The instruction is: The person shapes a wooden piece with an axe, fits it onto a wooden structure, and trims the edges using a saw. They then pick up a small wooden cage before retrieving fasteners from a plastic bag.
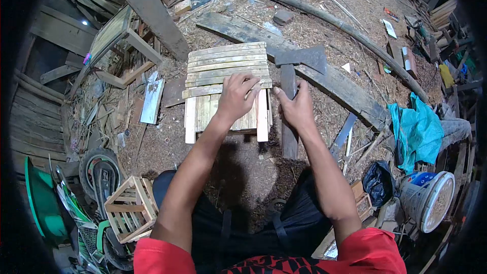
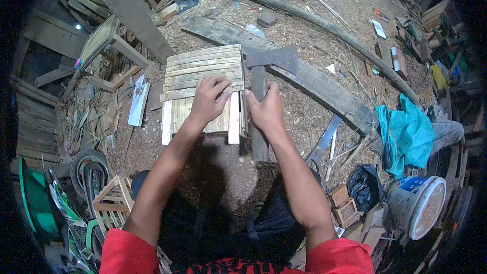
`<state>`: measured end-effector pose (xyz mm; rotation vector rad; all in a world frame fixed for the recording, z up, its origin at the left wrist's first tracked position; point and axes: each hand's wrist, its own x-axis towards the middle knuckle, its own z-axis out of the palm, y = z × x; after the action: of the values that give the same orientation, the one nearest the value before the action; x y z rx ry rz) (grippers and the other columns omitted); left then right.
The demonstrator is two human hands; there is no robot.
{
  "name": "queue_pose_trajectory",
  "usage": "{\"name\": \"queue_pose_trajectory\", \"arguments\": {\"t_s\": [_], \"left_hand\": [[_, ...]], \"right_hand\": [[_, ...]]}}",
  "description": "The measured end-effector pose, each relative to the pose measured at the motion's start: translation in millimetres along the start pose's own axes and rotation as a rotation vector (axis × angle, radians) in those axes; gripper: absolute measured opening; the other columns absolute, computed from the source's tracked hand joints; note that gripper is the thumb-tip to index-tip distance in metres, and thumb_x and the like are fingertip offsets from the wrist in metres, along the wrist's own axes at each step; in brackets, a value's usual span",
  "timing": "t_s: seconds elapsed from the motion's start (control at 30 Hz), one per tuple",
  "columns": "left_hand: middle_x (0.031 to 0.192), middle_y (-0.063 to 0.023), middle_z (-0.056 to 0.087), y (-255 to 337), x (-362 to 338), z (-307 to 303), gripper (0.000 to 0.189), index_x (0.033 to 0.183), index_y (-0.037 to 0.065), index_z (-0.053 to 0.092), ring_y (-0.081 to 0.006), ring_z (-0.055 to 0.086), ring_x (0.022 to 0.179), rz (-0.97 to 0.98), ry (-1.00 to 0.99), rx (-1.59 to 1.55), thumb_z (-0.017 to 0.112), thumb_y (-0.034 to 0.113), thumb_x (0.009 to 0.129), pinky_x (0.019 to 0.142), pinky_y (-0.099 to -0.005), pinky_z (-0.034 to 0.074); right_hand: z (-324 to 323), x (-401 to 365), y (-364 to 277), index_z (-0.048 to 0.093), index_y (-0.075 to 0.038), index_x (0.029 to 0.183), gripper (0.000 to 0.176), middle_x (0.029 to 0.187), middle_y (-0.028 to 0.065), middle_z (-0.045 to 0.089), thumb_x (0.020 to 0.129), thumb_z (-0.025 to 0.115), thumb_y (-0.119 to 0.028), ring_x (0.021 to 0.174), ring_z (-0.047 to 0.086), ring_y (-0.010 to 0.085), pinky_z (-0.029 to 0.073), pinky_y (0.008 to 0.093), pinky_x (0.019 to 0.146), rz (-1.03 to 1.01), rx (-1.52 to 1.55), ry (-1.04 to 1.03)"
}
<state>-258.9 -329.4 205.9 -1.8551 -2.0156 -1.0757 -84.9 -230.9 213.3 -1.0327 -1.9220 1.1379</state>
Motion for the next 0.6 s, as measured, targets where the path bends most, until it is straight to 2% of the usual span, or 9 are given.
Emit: {"name": "queue_pose_trajectory", "arguments": {"t_s": [0.03,0.13,0.27,0.37,0.43,0.47,0.5,0.53,0.6], "left_hand": [[0.106,-0.0086,0.064,-0.5,-1.1,-1.1,0.026,0.108,0.008,0.072,-0.0286,0.059,0.102,-0.002,0.004,0.005,0.072,0.017,0.084,0.091,-0.0419,0.042],[0.107,-0.0079,0.064,-1.2,-2.2,-1.7,0.026,0.108,0.009,0.072,-0.0279,0.058,0.104,-0.018,-0.027,0.011,0.072,0.017,0.084,0.091,-0.0421,0.042],[0.111,-0.0083,0.064,-2.9,-1.2,-2.7,0.029,0.112,0.01,0.071,-0.0276,0.057,0.108,-0.027,-0.029,0.0,0.072,0.018,0.084,0.094,-0.0437,0.04],[0.125,-0.0124,0.061,-3.3,-2.5,-7.5,0.032,0.117,0.01,0.069,-0.0299,0.052,0.123,-0.036,-0.093,0.056,0.069,0.022,0.087,0.105,-0.0473,0.036],[0.14,-0.0153,0.055,-7.6,-3.5,-4.3,0.04,0.127,0.008,0.064,-0.0315,0.045,0.136,0.031,-0.109,0.165,0.064,0.027,0.092,0.113,-0.05,0.029],[0.145,-0.0155,0.049,-7.9,-3.7,-2.1,0.045,0.132,0.006,0.058,-0.0312,0.04,0.139,-0.006,-0.161,0.204,0.06,0.029,0.094,0.116,-0.0503,0.025],[0.149,-0.0158,0.044,-5.3,-1.0,-1.2,0.049,0.137,0.005,0.053,-0.0309,0.035,0.143,-0.042,-0.21,0.244,0.056,0.032,0.096,0.118,-0.0506,0.021],[0.154,-0.016,0.039,-3.8,1.4,-1.7,0.054,0.142,0.003,0.047,-0.0306,0.03,0.147,-0.079,-0.26,0.285,0.053,0.034,0.098,0.12,-0.0509,0.017],[0.155,-0.0142,0.039,-5.4,2.3,-3.0,0.059,0.147,0.002,0.04,-0.0278,0.03,0.147,-0.059,-0.292,0.306,0.046,0.038,0.1,0.12,-0.0504,0.017]], "right_hand": [[-0.3,1.6,-3.1,0.049,0.003,0.11,0.045,0.083,0.0149,0.067,0.087,0.077,-0.023,0.058,0.064,0.0178,0.051,0.033,0.053,0.08,0.016,-0.02],[4.4,3.6,9.6,0.049,0.003,0.11,0.046,0.082,0.0138,0.067,0.087,0.077,-0.024,0.058,0.063,0.0176,0.051,0.0334,0.053,0.075,0.03,-0.013],[7.4,3.8,28.7,0.048,0.002,0.112,0.045,0.079,0.0116,0.066,0.088,0.076,-0.024,0.054,0.063,0.0159,0.05,0.0313,0.048,-0.103,-0.065,0.08],[-1.0,-3.2,8.8,0.049,0.003,0.115,0.046,0.083,0.0123,0.066,0.087,0.076,-0.022,0.065,0.065,0.0167,0.052,0.0324,0.056,0.104,0.035,-0.026],[-8.3,-12.5,-11.9,0.047,0.003,0.113,0.045,0.091,0.0217,0.067,0.087,0.075,-0.021,0.08,0.068,0.0289,0.052,0.0392,0.069,0.071,0.072,-0.05],[-11.2,-16.9,-19.5,0.047,0.003,0.112,0.044,0.096,0.0264,0.068,0.087,0.075,-0.021,0.088,0.07,0.0351,0.052,0.0427,0.075,0.052,0.088,-0.062],[-11.7,-19.5,-22.2,0.047,0.003,0.116,0.045,0.097,0.0279,0.068,0.088,0.073,-0.02,0.09,0.07,0.038,0.053,0.0438,0.077,-0.176,-0.004,-0.002],[-11.8,-22.1,-24.9,0.046,0.003,0.117,0.046,0.098,0.0285,0.068,0.088,0.073,-0.02,0.091,0.07,0.0392,0.053,0.0445,0.078,-0.151,-0.028,-0.008],[-10.1,-29.3,-27.6,0.046,0.003,0.12,0.047,0.099,0.0298,0.068,0.088,0.072,-0.02,0.093,0.07,0.0416,0.053,0.0459,0.08,-0.094,-0.074,-0.022]]}}
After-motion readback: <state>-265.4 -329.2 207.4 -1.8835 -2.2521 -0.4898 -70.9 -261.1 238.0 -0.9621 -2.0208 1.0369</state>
